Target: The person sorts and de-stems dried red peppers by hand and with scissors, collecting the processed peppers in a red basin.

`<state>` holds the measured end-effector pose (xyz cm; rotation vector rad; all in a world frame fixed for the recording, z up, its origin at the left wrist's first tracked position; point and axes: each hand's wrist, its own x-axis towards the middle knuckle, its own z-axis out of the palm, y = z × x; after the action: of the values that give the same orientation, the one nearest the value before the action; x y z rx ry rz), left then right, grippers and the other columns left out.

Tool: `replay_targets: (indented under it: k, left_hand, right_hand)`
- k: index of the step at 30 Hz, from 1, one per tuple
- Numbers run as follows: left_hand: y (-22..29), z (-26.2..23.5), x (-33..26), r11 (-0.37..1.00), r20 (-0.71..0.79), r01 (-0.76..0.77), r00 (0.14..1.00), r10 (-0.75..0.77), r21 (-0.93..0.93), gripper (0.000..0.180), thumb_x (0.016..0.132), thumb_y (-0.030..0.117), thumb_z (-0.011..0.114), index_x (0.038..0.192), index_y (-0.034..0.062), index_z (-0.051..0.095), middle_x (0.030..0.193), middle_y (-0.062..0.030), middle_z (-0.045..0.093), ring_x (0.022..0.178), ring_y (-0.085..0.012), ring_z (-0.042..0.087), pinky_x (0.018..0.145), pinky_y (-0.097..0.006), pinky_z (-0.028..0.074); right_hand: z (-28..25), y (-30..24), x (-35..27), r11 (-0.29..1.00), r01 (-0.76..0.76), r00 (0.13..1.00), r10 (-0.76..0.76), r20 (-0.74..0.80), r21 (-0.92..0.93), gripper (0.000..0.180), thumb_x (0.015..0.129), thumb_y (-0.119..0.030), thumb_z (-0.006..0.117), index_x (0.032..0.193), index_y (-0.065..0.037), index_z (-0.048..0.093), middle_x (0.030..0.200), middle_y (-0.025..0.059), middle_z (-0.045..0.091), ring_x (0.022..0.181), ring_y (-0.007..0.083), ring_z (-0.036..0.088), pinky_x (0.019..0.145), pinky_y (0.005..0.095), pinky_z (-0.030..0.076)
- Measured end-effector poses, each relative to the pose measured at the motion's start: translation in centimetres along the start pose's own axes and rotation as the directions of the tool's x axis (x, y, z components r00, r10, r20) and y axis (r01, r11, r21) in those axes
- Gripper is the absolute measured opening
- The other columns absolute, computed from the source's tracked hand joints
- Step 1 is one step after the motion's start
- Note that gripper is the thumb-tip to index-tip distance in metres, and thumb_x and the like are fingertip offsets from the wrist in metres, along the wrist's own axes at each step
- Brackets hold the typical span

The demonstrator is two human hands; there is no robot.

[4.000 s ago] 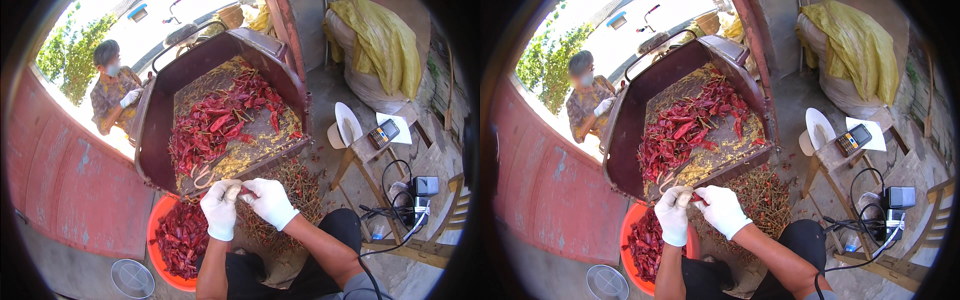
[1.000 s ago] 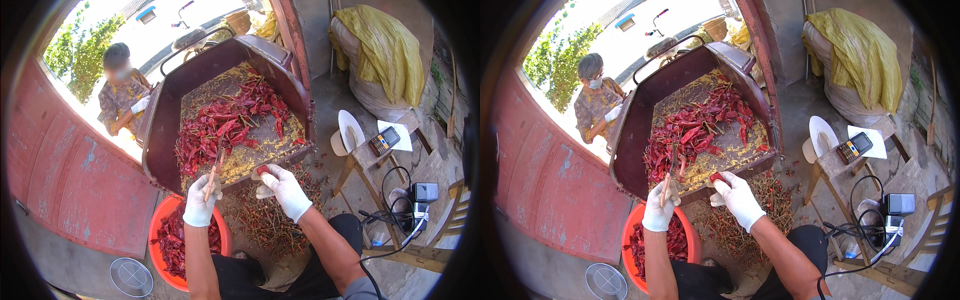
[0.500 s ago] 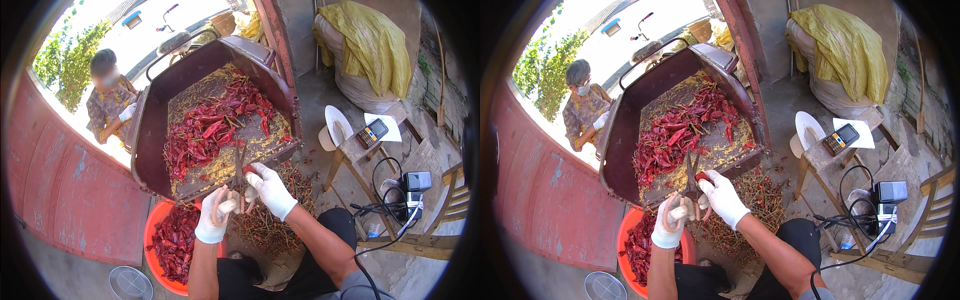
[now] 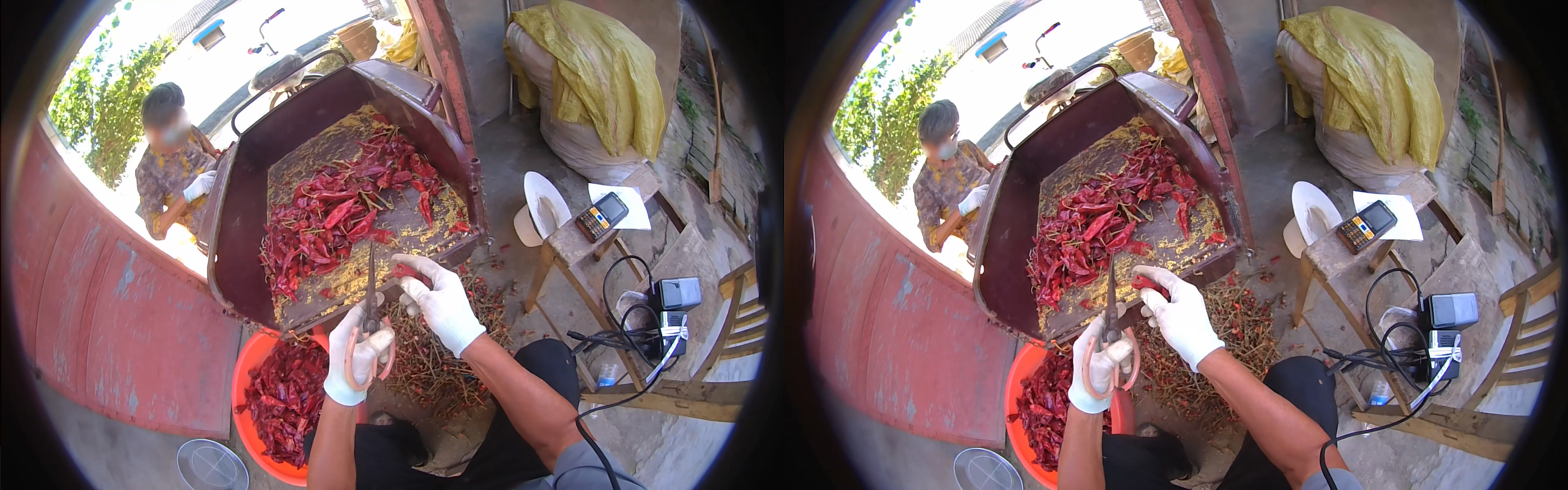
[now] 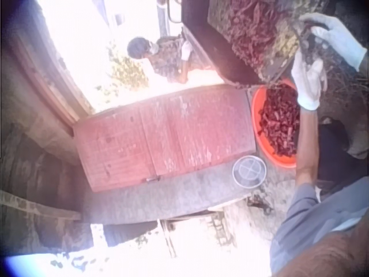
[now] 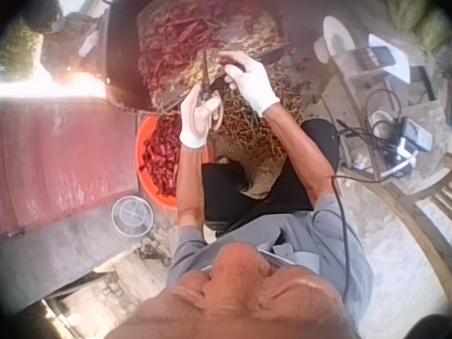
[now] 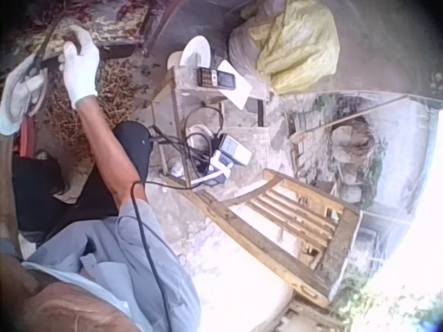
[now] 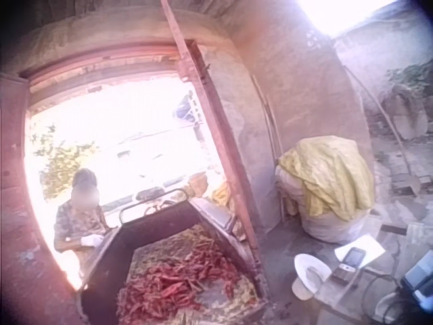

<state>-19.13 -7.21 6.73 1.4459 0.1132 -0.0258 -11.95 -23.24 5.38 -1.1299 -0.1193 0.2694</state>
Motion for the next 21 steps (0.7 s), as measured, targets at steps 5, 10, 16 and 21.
replay_targets:
  k: [5,10,16,21]
  left_hand:
    - [-1.0,-0.1,-0.6,0.884,-0.027,-0.072,0.995,0.095,0.462,0.059,0.082,-0.007,0.069,0.139,-0.0014,0.053,0.088,-0.0011,0.059,0.067,-0.0074,0.053,0.06,-0.022,0.046]
    - [-0.6,0.1,-0.9,0.772,-0.011,-0.11,0.989,0.149,0.626,0.059,0.081,-0.008,0.067,0.139,0.0016,0.056,0.082,0.0014,0.058,0.072,-0.006,0.053,0.064,-0.022,0.047]
    - [-1.3,-2.4,-1.3,0.687,0.049,-0.172,0.98,0.195,0.706,0.056,0.081,-0.002,0.07,0.135,0.0045,0.059,0.081,-0.0036,0.06,0.067,-0.0109,0.056,0.061,-0.025,0.048]
    - [-0.6,-3.4,-1.8,0.467,0.19,-0.34,0.921,0.339,0.816,0.054,0.078,0.004,0.073,0.13,0.0075,0.063,0.08,-0.0106,0.062,0.063,-0.02,0.058,0.06,-0.03,0.049]
  right_hand:
    - [-0.4,-0.2,0.2,0.997,0.051,0.998,-0.049,0.025,-0.066,0.041,0.095,-0.004,0.054,0.136,-0.007,0.059,0.094,-0.0004,0.064,0.07,0.0054,0.054,0.065,0.0221,0.048]
    - [-1.2,-1.3,0.0,0.989,0.031,0.995,-0.017,0.096,-0.142,0.04,0.096,-0.007,0.056,0.135,-0.005,0.059,0.094,0.0001,0.064,0.069,0.0059,0.053,0.065,0.0229,0.048]
    - [-1.1,-1.2,0.3,0.983,0.061,0.994,-0.044,0.095,-0.176,0.035,0.096,-0.01,0.058,0.13,-0.005,0.063,0.095,0.0009,0.064,0.07,0.0066,0.054,0.066,0.024,0.048]
    - [-1.7,-1.7,0.5,0.99,0.052,0.991,-0.035,0.128,-0.133,0.031,0.095,-0.007,0.059,0.125,-0.005,0.067,0.098,0.0008,0.062,0.069,0.0072,0.054,0.065,0.0234,0.048]
